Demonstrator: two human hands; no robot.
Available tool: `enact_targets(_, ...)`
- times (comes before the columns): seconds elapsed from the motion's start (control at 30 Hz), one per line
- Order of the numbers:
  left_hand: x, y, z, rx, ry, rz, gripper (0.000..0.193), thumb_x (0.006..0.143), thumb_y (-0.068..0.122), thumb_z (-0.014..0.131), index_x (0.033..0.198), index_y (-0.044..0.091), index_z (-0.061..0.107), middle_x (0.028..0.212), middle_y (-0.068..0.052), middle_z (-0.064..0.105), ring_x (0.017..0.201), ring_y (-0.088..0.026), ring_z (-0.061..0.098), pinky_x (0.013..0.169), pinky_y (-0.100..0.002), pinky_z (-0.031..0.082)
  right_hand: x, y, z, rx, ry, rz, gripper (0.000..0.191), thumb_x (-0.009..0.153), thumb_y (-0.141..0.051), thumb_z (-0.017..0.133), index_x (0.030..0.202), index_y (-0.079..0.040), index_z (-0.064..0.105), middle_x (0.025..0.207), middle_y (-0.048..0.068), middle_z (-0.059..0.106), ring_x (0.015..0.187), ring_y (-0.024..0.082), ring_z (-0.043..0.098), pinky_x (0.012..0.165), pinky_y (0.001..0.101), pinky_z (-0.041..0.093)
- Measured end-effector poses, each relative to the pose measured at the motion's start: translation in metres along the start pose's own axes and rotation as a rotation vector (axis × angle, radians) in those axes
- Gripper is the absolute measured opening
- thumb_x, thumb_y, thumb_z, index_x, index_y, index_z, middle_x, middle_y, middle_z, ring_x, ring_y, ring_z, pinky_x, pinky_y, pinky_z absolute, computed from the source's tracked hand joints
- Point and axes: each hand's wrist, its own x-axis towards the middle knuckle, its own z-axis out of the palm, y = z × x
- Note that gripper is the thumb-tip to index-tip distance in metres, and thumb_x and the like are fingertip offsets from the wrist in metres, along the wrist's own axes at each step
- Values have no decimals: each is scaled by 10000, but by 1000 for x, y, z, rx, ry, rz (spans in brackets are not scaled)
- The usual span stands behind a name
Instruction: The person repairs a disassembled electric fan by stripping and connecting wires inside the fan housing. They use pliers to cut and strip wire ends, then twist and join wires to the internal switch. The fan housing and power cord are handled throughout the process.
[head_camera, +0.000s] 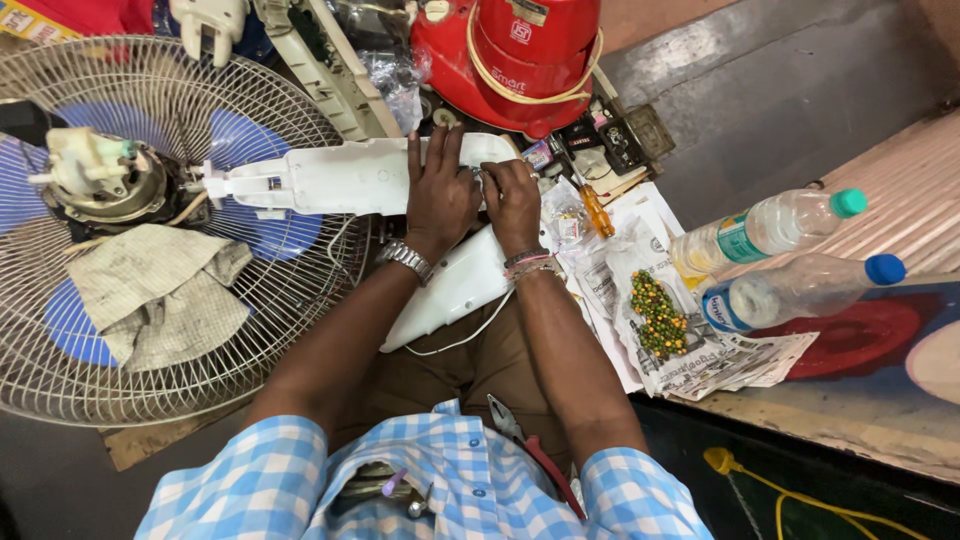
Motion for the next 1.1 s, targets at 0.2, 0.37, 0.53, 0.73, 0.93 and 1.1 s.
enact_targets(0.2, 1, -5, 4, -106, 33, 22, 152, 823, 163, 700, 827, 18, 745, 1545, -208, 492, 1482, -369, 375, 1271, -607, 122, 7, 5, -1, -5, 44, -74, 151, 894, 0, 737, 1037, -44, 719, 949, 120, 659, 924, 333, 642, 936, 457, 499)
enact_targets(0.37, 1, -1, 10, -57, 71, 80, 204, 880, 122, 700, 696, 35, 683, 1570, -227, 484, 1489, -387, 390, 1272, -619, 112, 8, 5, -8, -7, 17, -48, 143, 898, -6, 745, 1035, -41, 724, 947, 133, 650, 919, 348, 635, 857, 431, 514)
enact_targets(0.53, -4, -4, 11, -45, 88, 107, 209, 908, 135, 673, 725, 35, 686, 1605, -224, 451, 1508, -392, 373, 1282, -616, 94, 6, 0, -10, -33, 2, -61, 143, 891, -13, 749, 1030, -40, 730, 947, 129, 655, 923, 342, 632, 832, 430, 516)
enact_targets(0.73, -8, -5, 9, -30, 74, 117, 226, 927, 161, 662, 738, 40, 692, 1611, -233, 440, 1518, -401, 356, 1276, -621, 84, 5, -3, -7, -35, -17, -69, 155, 886, -22, 753, 1040, -42, 739, 963, 120, 667, 933, 330, 635, 838, 428, 516)
enact_targets(0.93, -8, -7, 7, -10, 64, 112, 199, 919, 159, 664, 767, 39, 710, 1610, -224, 444, 1518, -397, 354, 1277, -624, 83, 2, -2, -6, -55, -21, -86, 157, 878, -19, 757, 1031, -45, 739, 956, 117, 663, 939, 334, 632, 847, 430, 514)
enact_targets(1.1, -7, -6, 4, -19, 60, 116, 192, 909, 156, 663, 769, 37, 717, 1611, -228, 441, 1516, -398, 353, 1275, -628, 79, 2, -2, -5, -68, -14, -102, 164, 869, -12, 760, 1029, -43, 739, 946, 123, 656, 930, 339, 626, 848, 432, 516)
